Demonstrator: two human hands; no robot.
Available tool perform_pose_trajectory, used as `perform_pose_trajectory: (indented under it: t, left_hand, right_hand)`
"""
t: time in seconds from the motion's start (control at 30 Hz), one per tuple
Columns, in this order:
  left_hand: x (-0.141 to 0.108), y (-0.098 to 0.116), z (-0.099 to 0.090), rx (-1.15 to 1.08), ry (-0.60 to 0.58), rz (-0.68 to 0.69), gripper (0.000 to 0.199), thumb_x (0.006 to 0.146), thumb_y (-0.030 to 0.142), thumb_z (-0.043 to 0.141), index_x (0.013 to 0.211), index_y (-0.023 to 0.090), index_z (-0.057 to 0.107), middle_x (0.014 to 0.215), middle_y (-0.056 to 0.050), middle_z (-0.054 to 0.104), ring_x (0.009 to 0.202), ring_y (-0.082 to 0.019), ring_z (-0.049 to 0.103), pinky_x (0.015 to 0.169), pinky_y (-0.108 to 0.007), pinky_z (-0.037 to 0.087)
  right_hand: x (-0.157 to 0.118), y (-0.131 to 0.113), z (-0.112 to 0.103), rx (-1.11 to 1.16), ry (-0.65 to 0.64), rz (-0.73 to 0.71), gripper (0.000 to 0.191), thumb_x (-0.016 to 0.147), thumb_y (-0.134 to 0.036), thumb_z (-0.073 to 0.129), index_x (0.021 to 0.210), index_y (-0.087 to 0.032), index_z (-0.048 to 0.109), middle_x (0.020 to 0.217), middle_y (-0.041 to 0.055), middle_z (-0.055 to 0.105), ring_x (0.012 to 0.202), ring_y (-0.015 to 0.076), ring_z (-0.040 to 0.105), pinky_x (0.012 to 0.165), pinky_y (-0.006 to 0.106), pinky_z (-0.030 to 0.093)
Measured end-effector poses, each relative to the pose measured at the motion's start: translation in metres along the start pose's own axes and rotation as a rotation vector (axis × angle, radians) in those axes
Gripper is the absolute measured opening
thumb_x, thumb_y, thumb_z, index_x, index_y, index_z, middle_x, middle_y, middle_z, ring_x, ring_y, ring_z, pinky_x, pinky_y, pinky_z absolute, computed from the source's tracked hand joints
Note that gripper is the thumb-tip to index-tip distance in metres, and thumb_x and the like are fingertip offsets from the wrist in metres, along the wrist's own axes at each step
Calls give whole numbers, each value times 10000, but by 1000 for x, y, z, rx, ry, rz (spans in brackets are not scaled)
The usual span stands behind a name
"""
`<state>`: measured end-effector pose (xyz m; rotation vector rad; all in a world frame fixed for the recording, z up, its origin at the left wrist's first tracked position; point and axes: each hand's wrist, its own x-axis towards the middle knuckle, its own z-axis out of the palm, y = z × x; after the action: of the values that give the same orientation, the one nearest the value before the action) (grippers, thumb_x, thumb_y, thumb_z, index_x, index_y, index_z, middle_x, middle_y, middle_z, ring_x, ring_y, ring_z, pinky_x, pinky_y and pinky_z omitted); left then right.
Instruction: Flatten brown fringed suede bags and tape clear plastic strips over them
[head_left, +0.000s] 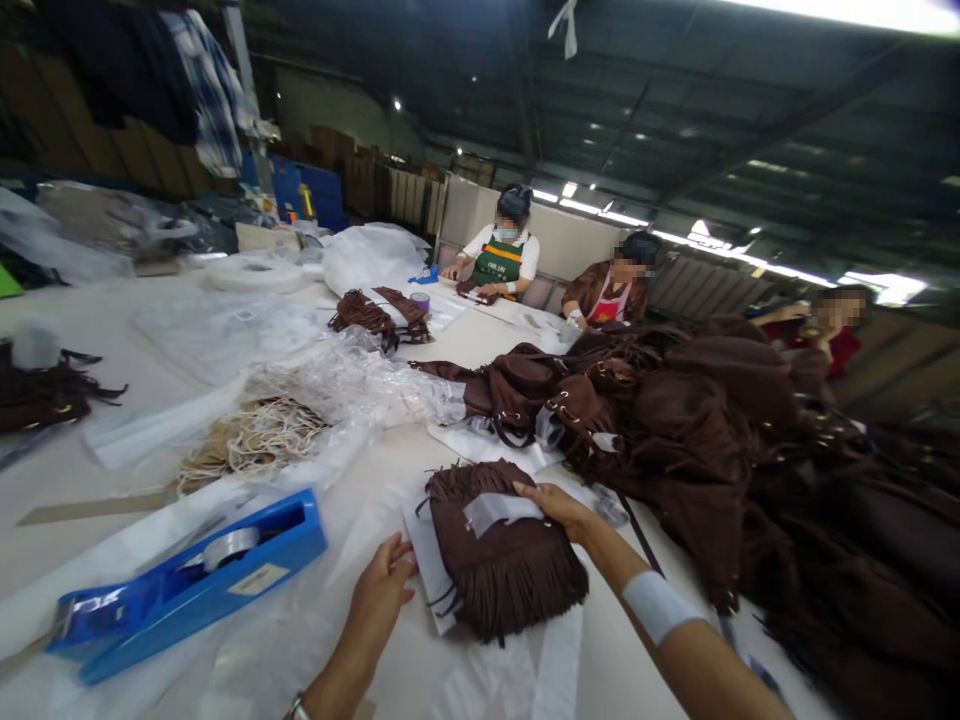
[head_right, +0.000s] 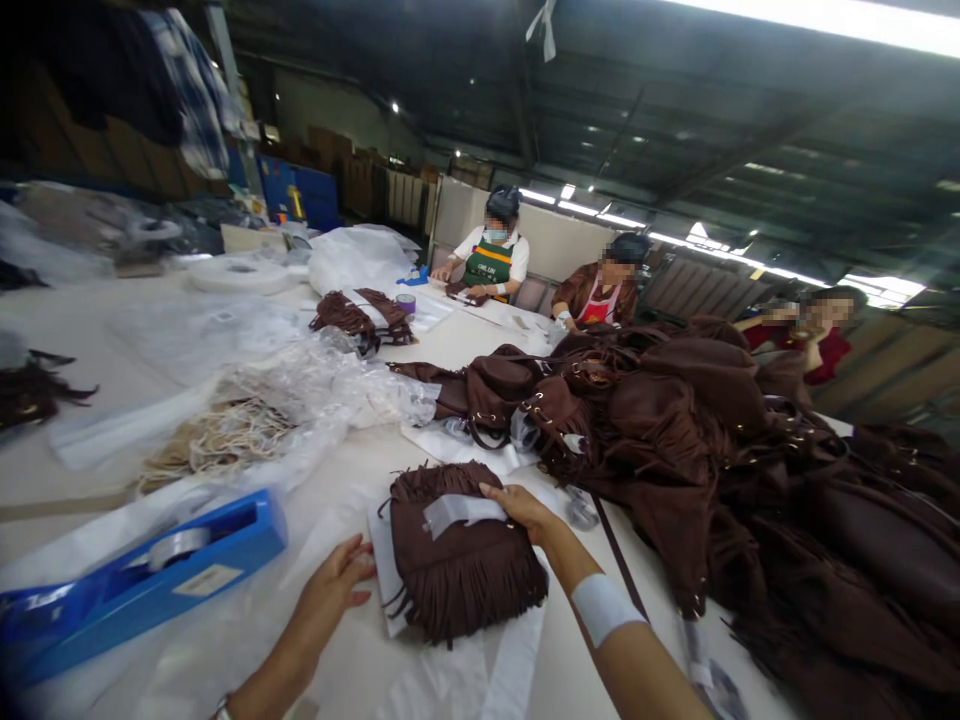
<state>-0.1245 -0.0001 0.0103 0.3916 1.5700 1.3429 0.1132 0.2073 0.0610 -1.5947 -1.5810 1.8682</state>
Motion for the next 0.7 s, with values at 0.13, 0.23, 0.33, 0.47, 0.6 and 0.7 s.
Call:
perform_pose_trajectory:
  t: [0.13, 0.23, 0.33, 0.47, 0.6, 0.7]
  left_hand:
    - [7, 11, 10, 64, -19, -62, 642, 752, 333, 677, 1312, 99, 468, 1048, -148, 716, 833, -247, 704, 682, -366, 553]
    - [10, 13, 13, 84, -40, -81, 494, 719, 298, 700, 1158, 112, 569, 805, -74, 722, 741, -247, 697, 644, -356, 545]
    - [10, 9, 16, 52, -88, -87, 272, 727, 278, 673, 964, 157, 625, 704, -39, 703, 692, -237, 697, 620, -349, 548]
    - [8, -2, 20, -7, -148, -65, 189, 741, 284, 643, 903, 192, 613, 687, -20, 702, 638, -212, 696, 628, -350, 563]
    - [11, -8, 21, 41, -142, -7, 189, 701, 322, 687, 818, 204, 597, 603, 3, 657, 561, -210, 661, 559, -335, 544]
    - [14, -7, 16, 109, -109, 79, 223, 642, 348, 738, 765, 213, 610, 595, 18, 630, 541, -191, 620, 540, -303, 515]
  right_hand:
    - [1, 0, -1, 34, -14, 44, 446, 796, -599, 688, 755, -167, 583, 587, 14, 635, 491, 135, 581, 516, 237, 500]
    - [0, 3, -2, 48, -24, 52, 432, 791, -580, 705, 748, -169, 578, 589, 9, 635, 489, 130, 579, 518, 233, 501]
    - [0, 6, -4, 52, -31, 50, 437, 780, -577, 718, 730, -168, 571, 565, -3, 615, 472, 123, 564, 507, 229, 493]
    - [-2, 11, -1, 48, -35, 32, 454, 774, -594, 715, 768, -156, 597, 595, 1, 631, 496, 122, 576, 513, 224, 488]
    - [-6, 13, 3, 51, -35, -1, 456, 772, -595, 718, 806, -154, 607, 629, -2, 641, 517, 115, 576, 524, 216, 480]
    - [-11, 10, 4, 49, -19, -25, 461, 768, -597, 723, 820, -154, 609, 620, -8, 634, 518, 114, 568, 520, 212, 467]
